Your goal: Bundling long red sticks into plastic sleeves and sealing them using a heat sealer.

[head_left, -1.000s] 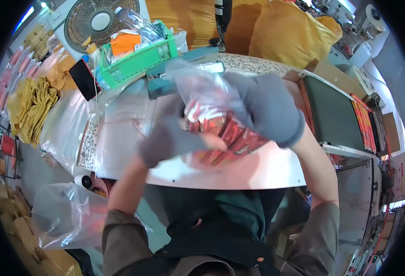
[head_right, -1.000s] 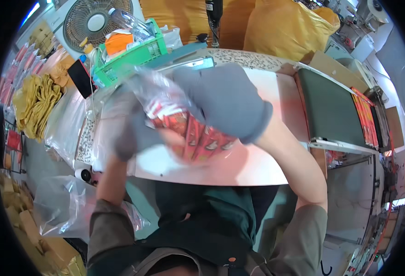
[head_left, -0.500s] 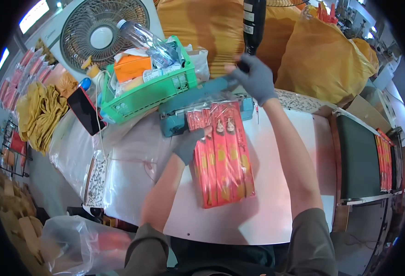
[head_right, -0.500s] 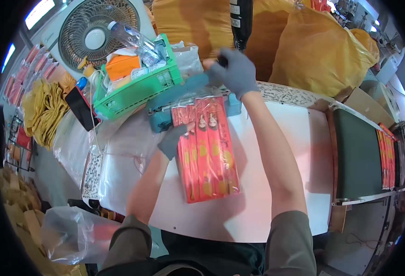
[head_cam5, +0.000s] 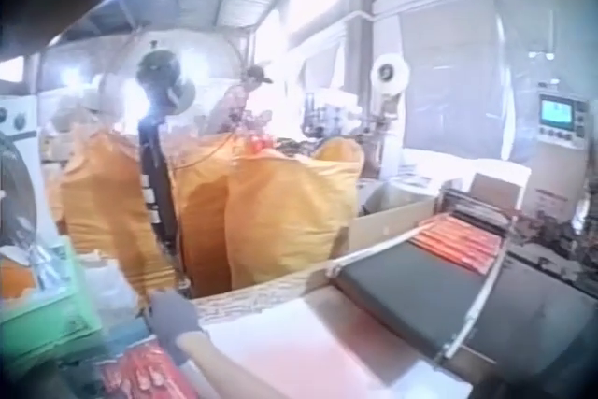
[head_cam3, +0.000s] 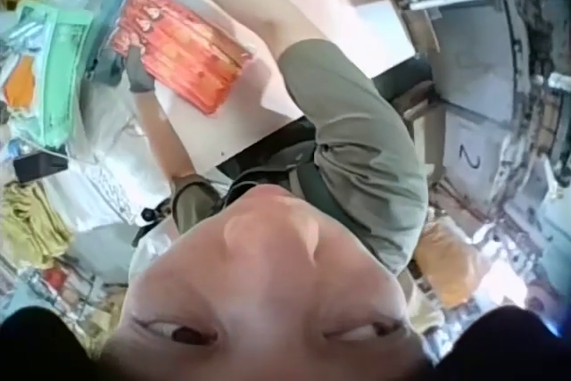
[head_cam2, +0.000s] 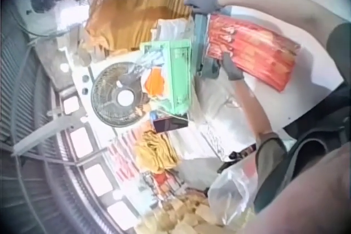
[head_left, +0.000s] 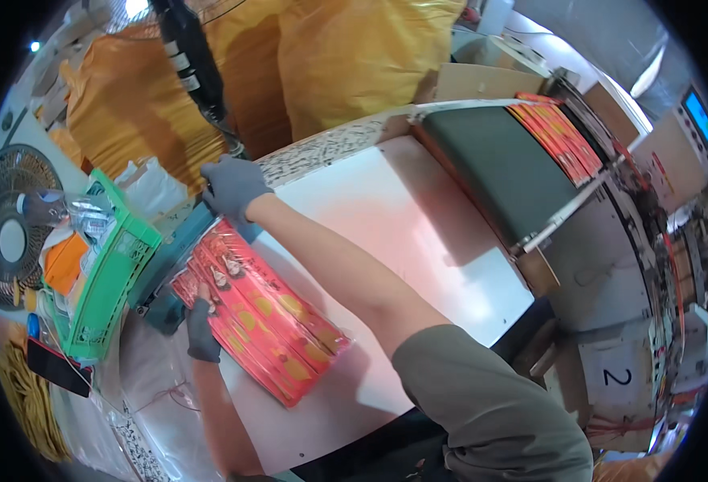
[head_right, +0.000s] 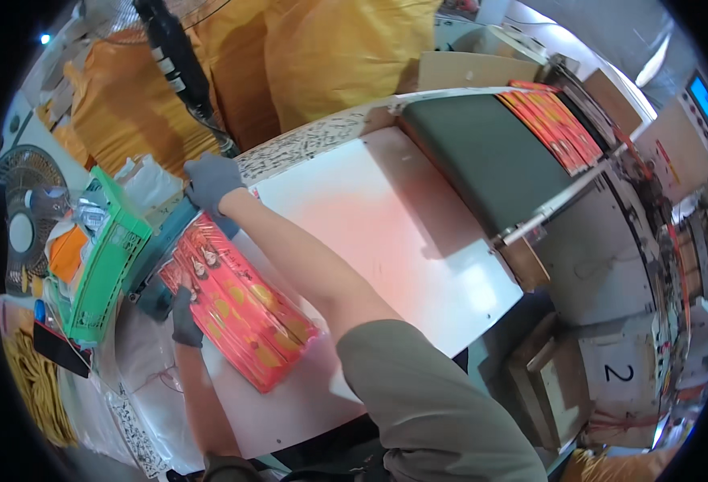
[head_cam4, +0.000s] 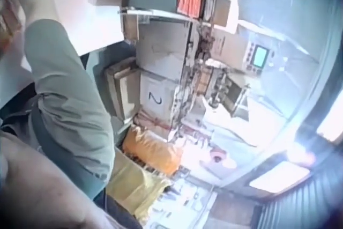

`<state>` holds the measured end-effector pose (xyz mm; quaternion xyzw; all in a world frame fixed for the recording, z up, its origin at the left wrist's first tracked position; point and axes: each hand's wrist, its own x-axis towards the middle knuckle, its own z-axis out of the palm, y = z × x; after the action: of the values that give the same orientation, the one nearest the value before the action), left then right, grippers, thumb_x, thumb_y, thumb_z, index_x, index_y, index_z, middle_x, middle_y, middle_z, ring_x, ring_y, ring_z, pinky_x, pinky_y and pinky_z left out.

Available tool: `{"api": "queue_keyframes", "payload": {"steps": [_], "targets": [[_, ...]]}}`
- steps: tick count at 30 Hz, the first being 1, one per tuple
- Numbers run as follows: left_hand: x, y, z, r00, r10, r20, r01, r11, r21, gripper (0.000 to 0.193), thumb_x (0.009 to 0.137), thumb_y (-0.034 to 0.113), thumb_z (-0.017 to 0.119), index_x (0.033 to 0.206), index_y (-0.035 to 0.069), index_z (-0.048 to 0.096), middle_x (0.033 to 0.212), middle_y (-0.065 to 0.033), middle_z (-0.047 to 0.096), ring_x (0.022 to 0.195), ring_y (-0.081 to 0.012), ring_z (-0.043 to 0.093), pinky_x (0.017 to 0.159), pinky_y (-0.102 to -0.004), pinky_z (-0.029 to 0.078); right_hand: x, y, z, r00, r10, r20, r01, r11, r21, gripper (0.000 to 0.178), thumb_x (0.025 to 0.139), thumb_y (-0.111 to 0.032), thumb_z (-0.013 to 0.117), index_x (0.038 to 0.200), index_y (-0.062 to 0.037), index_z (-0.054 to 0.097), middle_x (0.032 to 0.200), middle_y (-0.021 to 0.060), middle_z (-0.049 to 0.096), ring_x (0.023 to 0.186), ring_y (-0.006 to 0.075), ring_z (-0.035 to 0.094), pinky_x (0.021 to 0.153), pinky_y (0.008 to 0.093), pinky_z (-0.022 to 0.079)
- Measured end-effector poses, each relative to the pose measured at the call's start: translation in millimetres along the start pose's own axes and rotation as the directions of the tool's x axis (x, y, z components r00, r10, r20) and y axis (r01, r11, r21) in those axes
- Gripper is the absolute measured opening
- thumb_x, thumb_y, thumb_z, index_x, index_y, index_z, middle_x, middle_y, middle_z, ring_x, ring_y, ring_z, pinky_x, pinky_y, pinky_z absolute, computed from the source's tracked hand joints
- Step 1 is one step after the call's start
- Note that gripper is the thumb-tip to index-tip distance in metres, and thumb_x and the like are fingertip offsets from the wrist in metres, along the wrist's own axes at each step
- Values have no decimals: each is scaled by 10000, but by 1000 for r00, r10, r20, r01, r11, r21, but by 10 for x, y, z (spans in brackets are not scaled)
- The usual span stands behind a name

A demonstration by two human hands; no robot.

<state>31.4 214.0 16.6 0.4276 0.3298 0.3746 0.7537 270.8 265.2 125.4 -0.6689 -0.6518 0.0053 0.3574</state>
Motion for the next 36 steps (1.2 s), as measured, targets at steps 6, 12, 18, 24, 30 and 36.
{"api": "queue_keyframes", "payload": {"steps": [6, 12, 18, 24, 30, 36], "targets": [[-240, -102, 417, 997, -18, -75, 4, 983, -184, 440, 911, 378, 505, 1156, 14, 533, 1034, -73, 604, 908, -185, 589, 779, -327, 478, -268, 80, -585, 978, 48, 201, -36, 997, -62, 340, 814, -376, 563, 1056, -138, 575, 961, 186, 573, 888, 354, 592, 783, 433, 466], [-660, 95, -385, 980, 6, -197, 148, 637, 757, 388, 838, 251, 527, 1106, -28, 535, 975, -165, 612, 849, -260, 593, 761, -356, 463, -550, 1275, -2200, 995, -84, 51, 97, 932, -349, 232, 808, -308, 595, 960, -136, 633, 911, 147, 626, 907, 322, 593, 782, 420, 472], [-440, 210, 968, 820, 419, 390, -135, -521, 843, 512, 803, 172, 560, 1273, 20, 427, 1230, -193, 486, 1167, -351, 441, 989, -438, 333, -1123, 3189, -3964, 897, 337, -285, -437, 588, -680, 249, 818, -285, 560, 966, -95, 621, 1018, 199, 604, 949, 360, 585, 795, 453, 478], [277, -919, 2501, 751, 265, 605, -533, -297, 792, 516, 816, 168, 578, 1270, -22, 425, 1373, -217, 362, 1274, -387, 321, 1048, -450, 273, -1428, 4624, -4595, 747, 423, -512, -657, 354, -666, 347, 845, -285, 532, 1164, -148, 535, 1082, 210, 564, 1014, 377, 556, 848, 455, 452], [639, -988, 2851, 784, 356, 509, -465, -207, 861, 463, 799, 195, 579, 1206, 1, 472, 1333, -218, 402, 1235, -421, 343, 1032, -488, 269, -1216, 5066, -4710, 718, 477, -507, -657, 226, -719, 387, 844, -170, 508, 1226, -224, 494, 1213, 221, 482, 1063, 398, 538, 866, 463, 455], [722, -948, 2950, 823, 362, 438, -403, -171, 899, 438, 790, 156, 572, 1194, 11, 481, 1285, -197, 457, 1199, -422, 385, 1009, -479, 306, -1056, 5265, -4709, 829, 501, -250, -447, 324, -834, 373, 849, -141, 499, 1218, -195, 511, 1146, 173, 573, 1062, 331, 560, 871, 416, 463]]}}
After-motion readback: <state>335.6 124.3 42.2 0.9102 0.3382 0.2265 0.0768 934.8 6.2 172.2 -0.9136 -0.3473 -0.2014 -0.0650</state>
